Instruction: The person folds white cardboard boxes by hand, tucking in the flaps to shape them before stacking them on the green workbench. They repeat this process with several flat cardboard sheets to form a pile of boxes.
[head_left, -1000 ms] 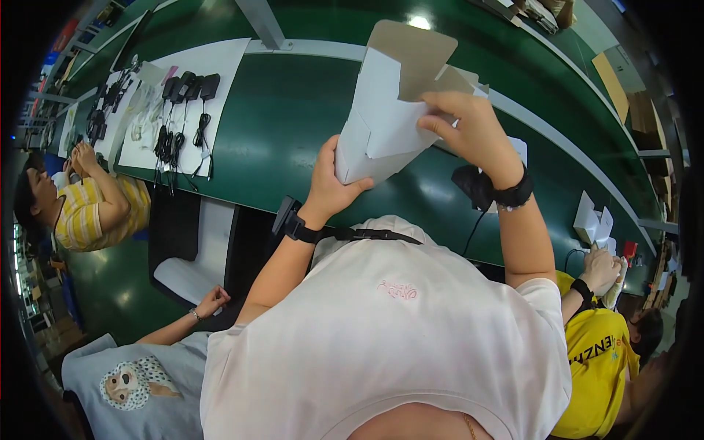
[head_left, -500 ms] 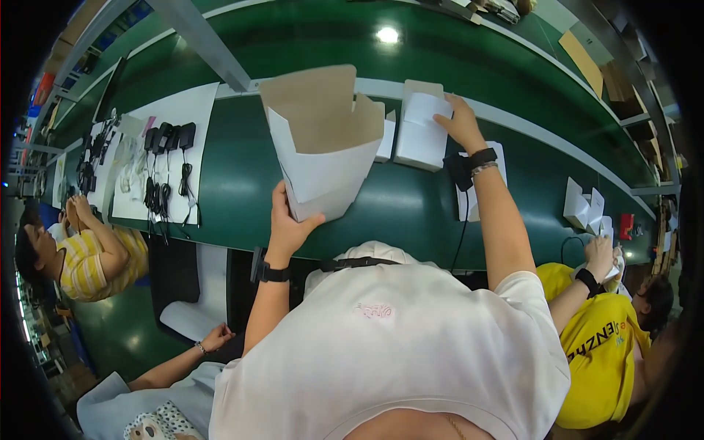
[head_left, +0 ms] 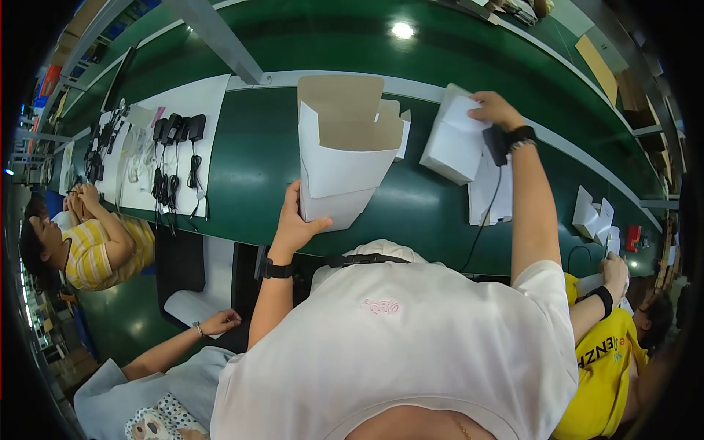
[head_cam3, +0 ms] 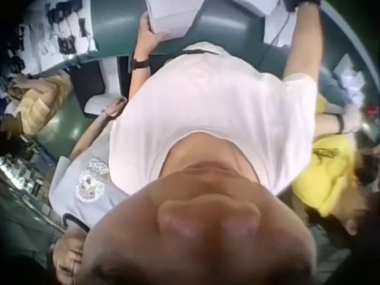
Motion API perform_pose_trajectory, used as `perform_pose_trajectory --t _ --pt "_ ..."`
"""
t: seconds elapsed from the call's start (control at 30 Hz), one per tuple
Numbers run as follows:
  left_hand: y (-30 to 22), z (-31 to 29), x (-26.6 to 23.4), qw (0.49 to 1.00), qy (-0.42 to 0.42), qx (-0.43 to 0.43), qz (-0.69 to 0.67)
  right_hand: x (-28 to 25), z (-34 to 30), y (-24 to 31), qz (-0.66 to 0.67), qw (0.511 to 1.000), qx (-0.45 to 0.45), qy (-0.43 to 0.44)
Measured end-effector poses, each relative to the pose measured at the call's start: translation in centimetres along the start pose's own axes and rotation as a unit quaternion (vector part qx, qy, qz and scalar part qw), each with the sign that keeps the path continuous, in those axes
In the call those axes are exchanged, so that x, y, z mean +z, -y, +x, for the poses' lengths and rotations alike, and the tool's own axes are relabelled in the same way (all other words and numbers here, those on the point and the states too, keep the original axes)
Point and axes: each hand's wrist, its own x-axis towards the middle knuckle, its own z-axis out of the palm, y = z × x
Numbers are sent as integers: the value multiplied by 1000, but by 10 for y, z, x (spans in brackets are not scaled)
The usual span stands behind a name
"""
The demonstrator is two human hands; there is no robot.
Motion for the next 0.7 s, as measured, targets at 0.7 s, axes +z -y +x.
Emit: perform_pose_trajectory --t 0.7 --pt "-27 1 40 996 63 21 66 -75 -89 199 -76 951 -213 -210"
